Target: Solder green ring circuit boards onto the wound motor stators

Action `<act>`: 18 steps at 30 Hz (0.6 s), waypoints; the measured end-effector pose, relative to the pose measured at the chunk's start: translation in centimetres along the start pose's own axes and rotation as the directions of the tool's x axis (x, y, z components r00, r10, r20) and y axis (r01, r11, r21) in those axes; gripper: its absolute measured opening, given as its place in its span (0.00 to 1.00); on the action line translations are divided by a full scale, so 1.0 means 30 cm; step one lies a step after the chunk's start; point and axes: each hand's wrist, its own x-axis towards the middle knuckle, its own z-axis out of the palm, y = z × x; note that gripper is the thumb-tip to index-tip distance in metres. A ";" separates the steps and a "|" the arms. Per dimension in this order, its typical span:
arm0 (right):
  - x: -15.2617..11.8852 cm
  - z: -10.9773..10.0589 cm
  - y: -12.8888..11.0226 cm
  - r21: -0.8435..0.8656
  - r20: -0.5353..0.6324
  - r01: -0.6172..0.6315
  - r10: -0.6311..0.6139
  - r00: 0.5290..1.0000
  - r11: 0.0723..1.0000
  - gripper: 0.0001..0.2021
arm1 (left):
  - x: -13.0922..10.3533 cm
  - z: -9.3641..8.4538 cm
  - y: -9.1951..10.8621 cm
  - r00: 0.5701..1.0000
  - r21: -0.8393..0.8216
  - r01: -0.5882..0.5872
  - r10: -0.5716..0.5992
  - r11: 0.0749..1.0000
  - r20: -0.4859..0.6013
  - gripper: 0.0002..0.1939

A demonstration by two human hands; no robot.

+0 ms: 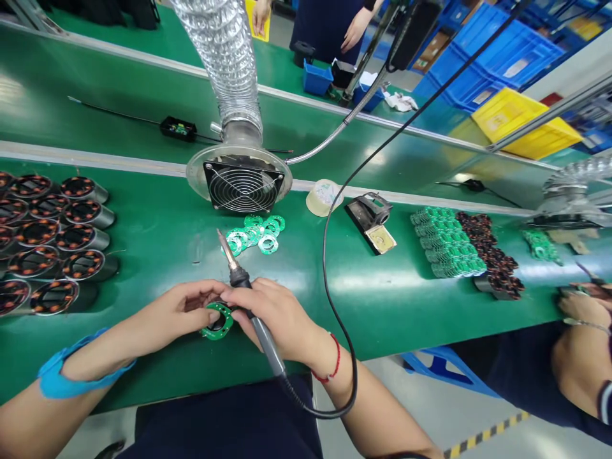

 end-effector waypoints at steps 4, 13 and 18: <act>-0.004 -0.012 0.006 -0.097 0.061 0.067 -0.061 0.996 0.993 0.13 | -0.001 0.008 -0.005 1.000 0.075 -0.028 0.029 0.997 -0.007 0.12; 0.004 0.060 -0.025 0.264 -0.069 -0.380 0.410 0.909 0.887 0.15 | -0.014 0.050 -0.046 0.686 0.867 -0.200 0.697 0.457 -0.209 0.14; 0.005 0.089 -0.053 0.716 0.024 -0.469 0.653 0.757 0.518 0.15 | -0.028 0.049 -0.030 0.635 0.827 -0.218 0.719 0.519 -0.283 0.14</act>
